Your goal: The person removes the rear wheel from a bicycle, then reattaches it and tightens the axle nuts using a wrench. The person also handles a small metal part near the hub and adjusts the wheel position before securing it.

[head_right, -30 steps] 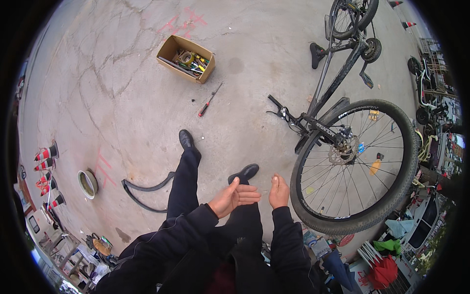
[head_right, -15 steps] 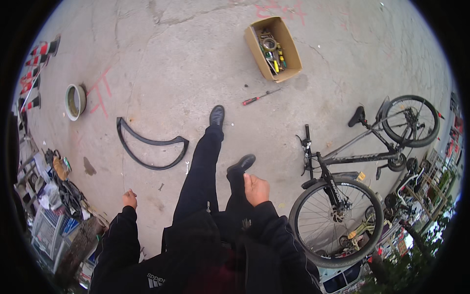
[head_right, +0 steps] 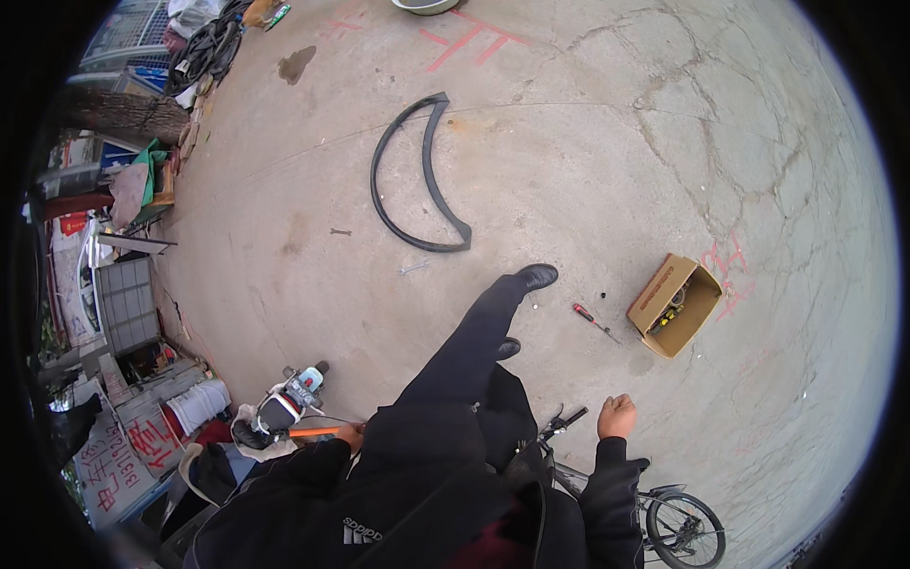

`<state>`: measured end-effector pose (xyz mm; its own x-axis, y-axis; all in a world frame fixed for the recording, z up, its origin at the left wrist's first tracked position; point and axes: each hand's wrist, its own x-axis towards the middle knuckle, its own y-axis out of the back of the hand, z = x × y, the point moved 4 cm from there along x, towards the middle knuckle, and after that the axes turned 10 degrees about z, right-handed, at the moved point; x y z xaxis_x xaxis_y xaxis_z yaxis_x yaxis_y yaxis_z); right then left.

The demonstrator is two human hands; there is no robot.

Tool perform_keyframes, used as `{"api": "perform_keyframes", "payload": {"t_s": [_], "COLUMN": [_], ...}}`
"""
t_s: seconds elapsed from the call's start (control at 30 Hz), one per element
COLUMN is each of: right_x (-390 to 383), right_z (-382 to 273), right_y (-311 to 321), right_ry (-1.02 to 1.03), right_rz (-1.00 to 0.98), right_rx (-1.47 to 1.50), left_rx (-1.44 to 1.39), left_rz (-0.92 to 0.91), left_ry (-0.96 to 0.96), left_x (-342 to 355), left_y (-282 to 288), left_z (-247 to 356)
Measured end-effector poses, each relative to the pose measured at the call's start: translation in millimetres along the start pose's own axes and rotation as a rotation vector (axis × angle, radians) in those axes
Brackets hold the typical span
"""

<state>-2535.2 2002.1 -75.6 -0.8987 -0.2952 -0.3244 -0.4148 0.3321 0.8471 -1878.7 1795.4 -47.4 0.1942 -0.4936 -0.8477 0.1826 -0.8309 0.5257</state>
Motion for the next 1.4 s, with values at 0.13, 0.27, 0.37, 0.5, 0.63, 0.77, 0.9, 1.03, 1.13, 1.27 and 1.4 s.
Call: {"api": "perform_keyframes", "payload": {"t_s": [0.13,0.27,0.37,0.5,0.63,0.77,0.9,1.03,1.13,1.27,1.4], "right_x": [14.1,10.8,2.0,-12.2,-45.7,-99.8,-164.9,-221.1,-246.8,-249.9,-222.2], "right_z": [-38.1,-73.2,-84.7,-85.2,-54.9,-0.5,65.2,108.4,90.1,-36.9,-228.1], "right_y": [16.0,18.0,3.9,-31.3,-60.2,-85.5,-116.1,-159.7,-204.2,-267.4,-305.9], "right_ry": [0.185,0.307,0.33,0.33,0.201,0.077,-0.07,-0.133,-0.12,-0.076,0.071], "right_rz": [0.032,0.059,0.082,0.097,0.102,0.145,0.151,0.181,0.086,-0.162,-0.314], "right_rx": [0.019,0.031,0.144,0.247,0.318,0.326,0.26,0.178,-0.045,-0.127,-0.013], "left_rx": [-0.22,-0.235,-0.13,0.024,0.081,0.366,0.309,-0.025,-0.08,-0.216,-0.339], "left_rz": [0.017,0.09,0.148,0.267,0.265,0.559,0.663,0.587,0.426,0.337,0.32], "left_ry": [-0.059,-0.121,-0.174,-0.143,-0.079,-0.339,-0.414,-0.521,-0.483,-0.333,-0.176], "left_x": [-7.0,11.2,20.2,24.4,36.6,68.1,106.6,136.5,163.1,202.8,241.9], "left_y": [-45.8,-75.7,-81.9,-32.2,64.2,155.1,213.3,237.0,239.7,252.1,268.3], "left_z": [19.7,13.8,-15.6,-62.6,-88.7,-53.6,1.1,26.6,-0.7,-90.0,-180.4]}}
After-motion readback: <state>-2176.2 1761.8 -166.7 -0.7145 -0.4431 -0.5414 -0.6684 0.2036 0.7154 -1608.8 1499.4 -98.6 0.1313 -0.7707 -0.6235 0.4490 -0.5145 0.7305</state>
